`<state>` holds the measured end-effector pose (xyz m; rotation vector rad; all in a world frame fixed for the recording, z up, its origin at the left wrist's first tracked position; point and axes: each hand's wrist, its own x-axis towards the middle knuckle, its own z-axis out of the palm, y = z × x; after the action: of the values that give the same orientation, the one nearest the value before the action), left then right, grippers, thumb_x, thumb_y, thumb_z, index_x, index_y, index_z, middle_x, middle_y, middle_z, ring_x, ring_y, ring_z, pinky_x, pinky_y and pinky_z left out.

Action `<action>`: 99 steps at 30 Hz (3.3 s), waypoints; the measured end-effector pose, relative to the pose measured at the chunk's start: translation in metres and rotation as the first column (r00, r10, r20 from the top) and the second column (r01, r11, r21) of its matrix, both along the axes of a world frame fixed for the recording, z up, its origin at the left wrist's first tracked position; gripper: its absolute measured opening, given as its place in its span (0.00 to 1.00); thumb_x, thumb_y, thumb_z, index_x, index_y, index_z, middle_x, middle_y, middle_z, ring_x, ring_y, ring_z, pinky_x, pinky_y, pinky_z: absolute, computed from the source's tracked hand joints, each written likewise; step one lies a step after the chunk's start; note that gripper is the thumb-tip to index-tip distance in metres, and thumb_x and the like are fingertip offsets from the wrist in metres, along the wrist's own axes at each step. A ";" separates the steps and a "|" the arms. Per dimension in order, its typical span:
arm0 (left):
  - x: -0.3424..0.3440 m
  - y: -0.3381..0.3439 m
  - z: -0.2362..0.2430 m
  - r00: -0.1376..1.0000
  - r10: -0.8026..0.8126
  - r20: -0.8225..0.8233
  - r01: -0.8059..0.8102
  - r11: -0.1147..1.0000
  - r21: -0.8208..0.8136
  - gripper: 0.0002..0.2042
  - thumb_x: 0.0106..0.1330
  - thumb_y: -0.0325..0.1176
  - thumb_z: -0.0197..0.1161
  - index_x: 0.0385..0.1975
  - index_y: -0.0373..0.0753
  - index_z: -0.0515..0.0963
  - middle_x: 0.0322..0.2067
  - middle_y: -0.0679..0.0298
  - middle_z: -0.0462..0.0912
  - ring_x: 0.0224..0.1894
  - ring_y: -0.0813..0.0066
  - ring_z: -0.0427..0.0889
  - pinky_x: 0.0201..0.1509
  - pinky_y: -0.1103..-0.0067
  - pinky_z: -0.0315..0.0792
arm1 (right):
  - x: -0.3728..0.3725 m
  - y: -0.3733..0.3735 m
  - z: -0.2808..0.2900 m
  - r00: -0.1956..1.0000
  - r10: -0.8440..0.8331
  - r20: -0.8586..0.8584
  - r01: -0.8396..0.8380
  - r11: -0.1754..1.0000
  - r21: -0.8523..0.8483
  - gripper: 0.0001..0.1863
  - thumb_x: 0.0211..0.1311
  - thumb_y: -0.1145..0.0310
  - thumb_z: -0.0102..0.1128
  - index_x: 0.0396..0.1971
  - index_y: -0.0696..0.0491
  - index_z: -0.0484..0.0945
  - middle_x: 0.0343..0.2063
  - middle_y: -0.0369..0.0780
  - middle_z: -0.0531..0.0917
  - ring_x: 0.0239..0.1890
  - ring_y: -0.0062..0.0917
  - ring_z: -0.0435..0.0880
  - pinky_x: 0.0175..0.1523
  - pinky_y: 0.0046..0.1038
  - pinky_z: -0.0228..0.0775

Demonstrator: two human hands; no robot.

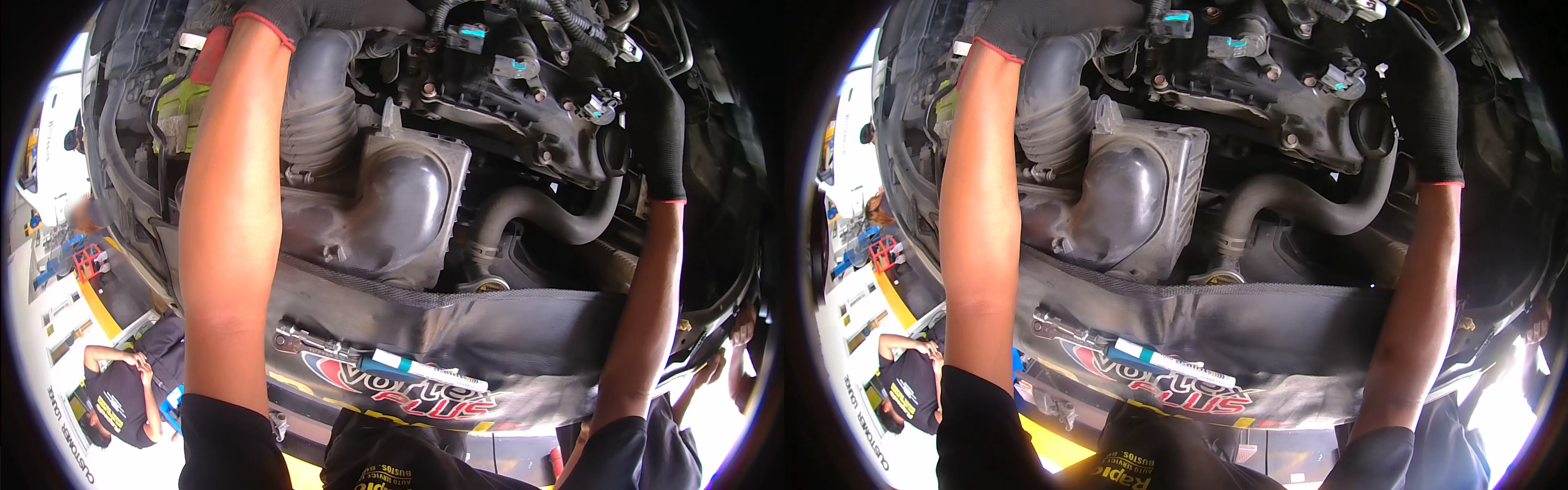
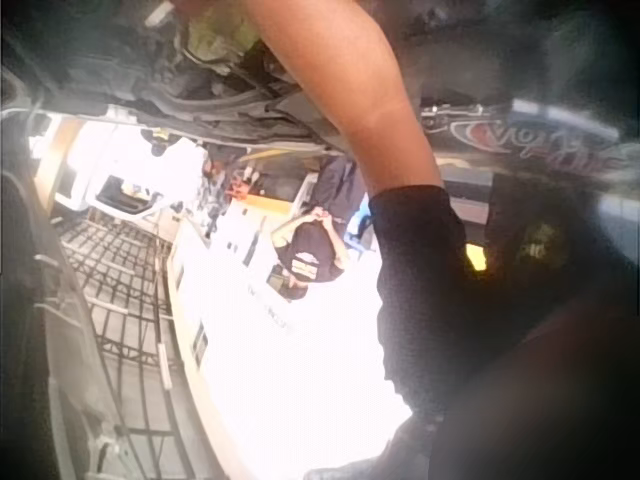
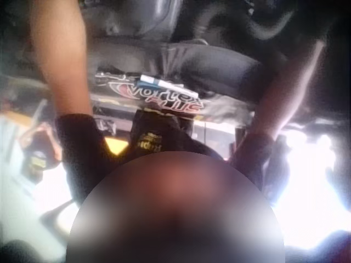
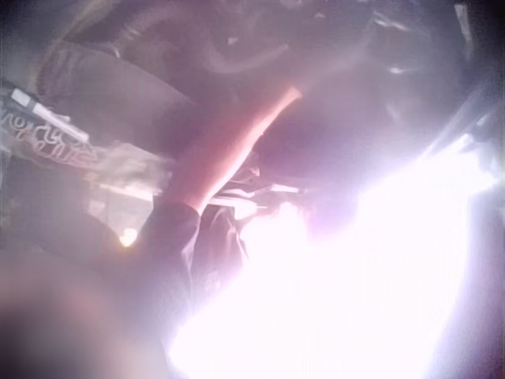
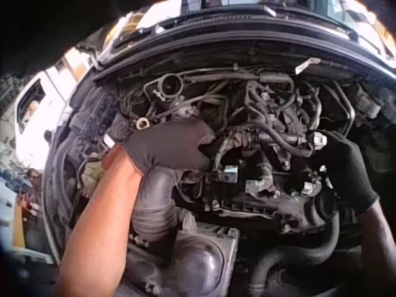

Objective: The person works inside a car engine bay, manipulating hoses and electrical connectors while wearing gloves. They adjust components near the intake manifold and valve cover, occasionally using a marker to label parts. A coworker assists by holding a flashlight and observing the work.

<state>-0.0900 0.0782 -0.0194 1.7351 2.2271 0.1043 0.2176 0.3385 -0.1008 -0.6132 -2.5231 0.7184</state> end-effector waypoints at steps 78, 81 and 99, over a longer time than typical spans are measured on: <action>-0.004 -0.001 0.014 0.969 -0.013 0.246 -0.012 0.995 0.099 0.28 0.62 0.45 0.71 0.57 0.32 0.81 0.50 0.43 0.88 0.53 0.51 0.87 0.61 0.65 0.79 | 0.003 -0.008 0.005 0.999 -0.007 -0.041 0.013 0.990 0.138 0.24 0.75 0.77 0.60 0.69 0.54 0.80 0.57 0.45 0.90 0.56 0.28 0.90 0.61 0.31 0.80; -0.009 -0.001 0.010 0.993 -0.029 0.115 0.022 0.998 0.059 0.25 0.64 0.46 0.70 0.54 0.34 0.83 0.48 0.46 0.88 0.52 0.52 0.87 0.58 0.65 0.79 | 0.005 -0.004 0.002 0.999 0.007 -0.048 0.000 0.989 0.146 0.23 0.74 0.78 0.60 0.68 0.55 0.80 0.57 0.46 0.90 0.58 0.29 0.90 0.63 0.31 0.79; -0.009 -0.006 0.011 0.998 0.012 -0.061 -0.029 0.959 -0.282 0.26 0.65 0.55 0.67 0.45 0.33 0.85 0.42 0.47 0.88 0.47 0.49 0.88 0.52 0.61 0.80 | -0.001 -0.017 0.008 0.998 -0.023 -0.055 0.034 0.980 0.195 0.22 0.73 0.77 0.60 0.65 0.54 0.83 0.52 0.45 0.91 0.51 0.31 0.92 0.55 0.31 0.82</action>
<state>-0.0994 0.0717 -0.0082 1.5784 2.1756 -0.2520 0.2162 0.3212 -0.0924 -0.5530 -2.4920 0.4621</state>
